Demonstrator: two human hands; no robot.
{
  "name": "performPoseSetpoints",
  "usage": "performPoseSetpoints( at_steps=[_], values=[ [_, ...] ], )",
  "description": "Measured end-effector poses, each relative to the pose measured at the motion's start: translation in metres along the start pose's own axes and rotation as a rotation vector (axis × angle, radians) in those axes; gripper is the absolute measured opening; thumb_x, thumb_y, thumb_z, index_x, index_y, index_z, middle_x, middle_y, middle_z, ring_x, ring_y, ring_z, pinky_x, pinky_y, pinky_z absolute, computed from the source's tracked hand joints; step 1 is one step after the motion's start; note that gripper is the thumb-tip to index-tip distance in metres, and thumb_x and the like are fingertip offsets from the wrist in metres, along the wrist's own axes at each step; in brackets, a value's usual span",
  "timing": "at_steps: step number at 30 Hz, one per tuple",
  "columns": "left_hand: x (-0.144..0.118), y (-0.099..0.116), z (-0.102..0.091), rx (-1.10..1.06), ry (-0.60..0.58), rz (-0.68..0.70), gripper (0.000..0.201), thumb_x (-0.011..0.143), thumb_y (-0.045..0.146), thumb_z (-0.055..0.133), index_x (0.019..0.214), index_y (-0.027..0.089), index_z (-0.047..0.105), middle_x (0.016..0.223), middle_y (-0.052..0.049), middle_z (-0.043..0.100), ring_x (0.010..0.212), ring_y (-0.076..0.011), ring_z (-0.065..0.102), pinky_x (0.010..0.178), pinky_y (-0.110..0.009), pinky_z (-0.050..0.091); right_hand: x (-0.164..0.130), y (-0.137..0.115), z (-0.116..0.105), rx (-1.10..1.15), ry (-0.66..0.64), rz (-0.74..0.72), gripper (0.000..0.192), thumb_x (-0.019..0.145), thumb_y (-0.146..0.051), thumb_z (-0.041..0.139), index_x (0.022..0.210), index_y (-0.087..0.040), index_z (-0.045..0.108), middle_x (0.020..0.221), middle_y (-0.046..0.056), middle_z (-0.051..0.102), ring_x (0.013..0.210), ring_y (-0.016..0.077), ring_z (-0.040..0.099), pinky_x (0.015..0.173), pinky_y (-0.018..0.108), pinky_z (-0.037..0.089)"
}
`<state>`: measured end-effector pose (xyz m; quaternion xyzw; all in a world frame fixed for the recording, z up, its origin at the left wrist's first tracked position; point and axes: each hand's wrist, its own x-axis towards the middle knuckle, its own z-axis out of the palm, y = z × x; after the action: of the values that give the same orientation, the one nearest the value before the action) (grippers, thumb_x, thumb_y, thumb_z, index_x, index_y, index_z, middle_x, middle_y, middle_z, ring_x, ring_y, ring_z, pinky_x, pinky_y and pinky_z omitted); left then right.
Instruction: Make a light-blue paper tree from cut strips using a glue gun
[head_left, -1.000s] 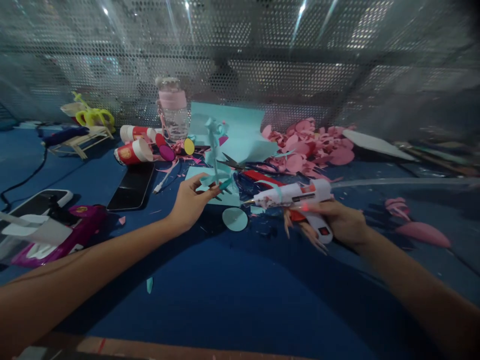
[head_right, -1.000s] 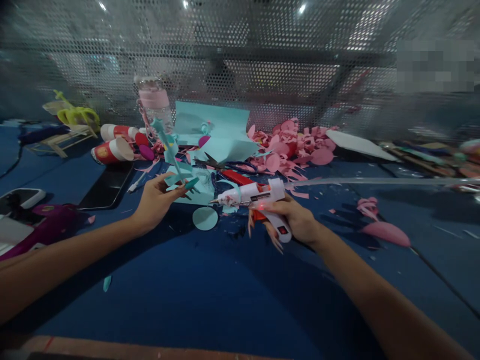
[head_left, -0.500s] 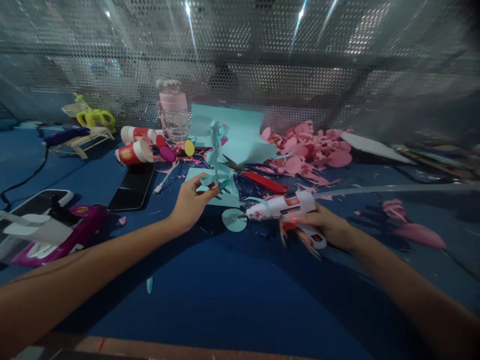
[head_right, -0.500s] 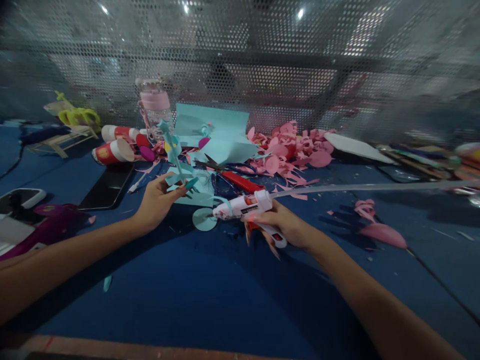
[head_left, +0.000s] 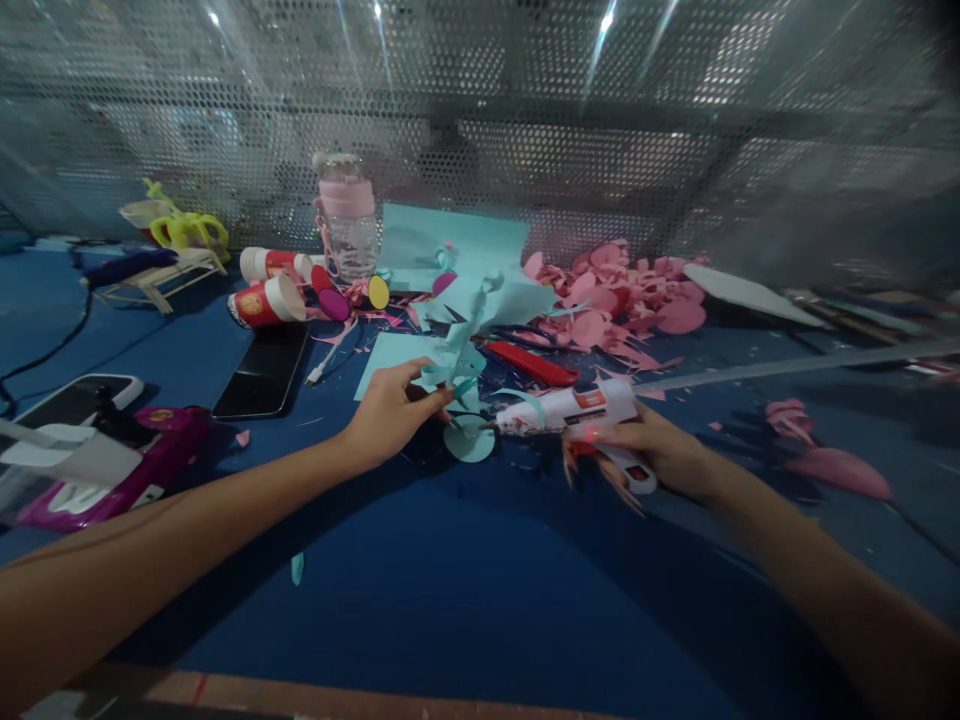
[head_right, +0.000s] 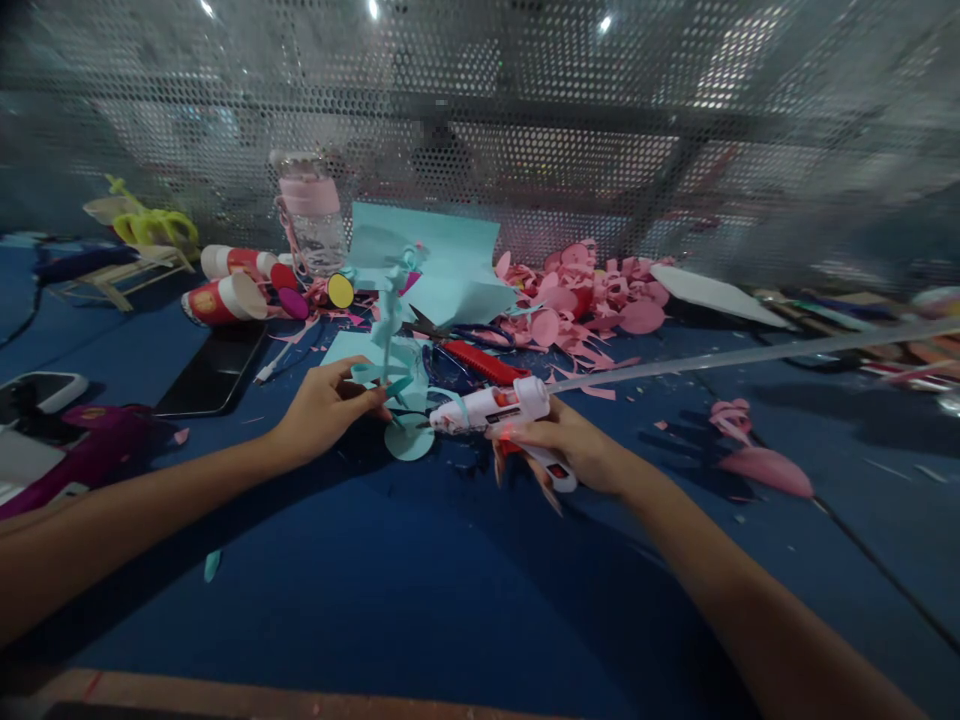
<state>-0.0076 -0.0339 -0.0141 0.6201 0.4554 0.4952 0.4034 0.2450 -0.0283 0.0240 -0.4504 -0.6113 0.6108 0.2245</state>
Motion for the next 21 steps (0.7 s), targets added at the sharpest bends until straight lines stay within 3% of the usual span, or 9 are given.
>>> performPoseSetpoints(
  at_steps=[10,13,17,19,21],
  values=[
    [0.001,-0.001,-0.001,0.119,0.01,-0.005,0.016,0.073,0.031,0.059,0.079,0.016,0.055,0.059,0.0,0.061,0.058,-0.0158,0.065,0.052,-0.022,0.05,0.002,0.001,-0.002,-0.117,-0.045,0.071,0.023,0.063,-0.037,0.06,0.072,-0.016,0.055,0.046,-0.001,0.057,0.029,0.0062,0.039,0.028,0.017,0.027],
    [0.001,-0.002,-0.002,0.135,-0.003,-0.002,0.015,0.073,0.03,0.059,0.077,0.017,0.055,0.063,-0.001,0.061,0.058,-0.0158,0.065,0.053,-0.023,0.051,0.0,0.0,-0.008,-0.178,0.074,0.049,0.023,0.063,-0.037,0.061,0.07,-0.016,0.056,0.048,0.001,0.059,0.03,0.0078,0.042,0.029,0.019,0.029],
    [0.002,-0.003,-0.002,0.106,-0.004,-0.002,0.016,0.072,0.031,0.059,0.075,0.016,0.055,0.067,-0.001,0.061,0.058,-0.0153,0.064,0.053,-0.024,0.051,-0.001,-0.002,-0.022,-0.29,0.306,-0.18,0.022,0.071,-0.041,0.053,0.065,-0.019,0.053,0.042,-0.001,0.05,0.034,0.0116,0.043,0.038,0.025,0.034],
    [0.002,-0.003,-0.001,0.097,-0.004,0.003,0.015,0.072,0.031,0.059,0.075,0.016,0.055,0.067,-0.002,0.061,0.057,-0.0148,0.064,0.052,-0.024,0.051,-0.002,-0.004,-0.033,-0.512,0.457,-0.297,0.021,0.073,-0.038,0.05,0.062,-0.021,0.048,0.045,-0.001,0.047,0.042,0.0132,0.046,0.046,0.028,0.036],
    [0.002,-0.004,-0.001,0.104,-0.005,0.007,0.014,0.072,0.03,0.06,0.074,0.017,0.055,0.066,-0.002,0.061,0.057,-0.0146,0.064,0.052,-0.023,0.05,-0.002,-0.008,-0.041,-0.807,0.587,-0.371,0.014,0.071,-0.033,0.052,0.069,-0.021,0.046,0.061,0.003,0.052,0.055,0.0166,0.049,0.054,0.03,0.036]
  ],
)
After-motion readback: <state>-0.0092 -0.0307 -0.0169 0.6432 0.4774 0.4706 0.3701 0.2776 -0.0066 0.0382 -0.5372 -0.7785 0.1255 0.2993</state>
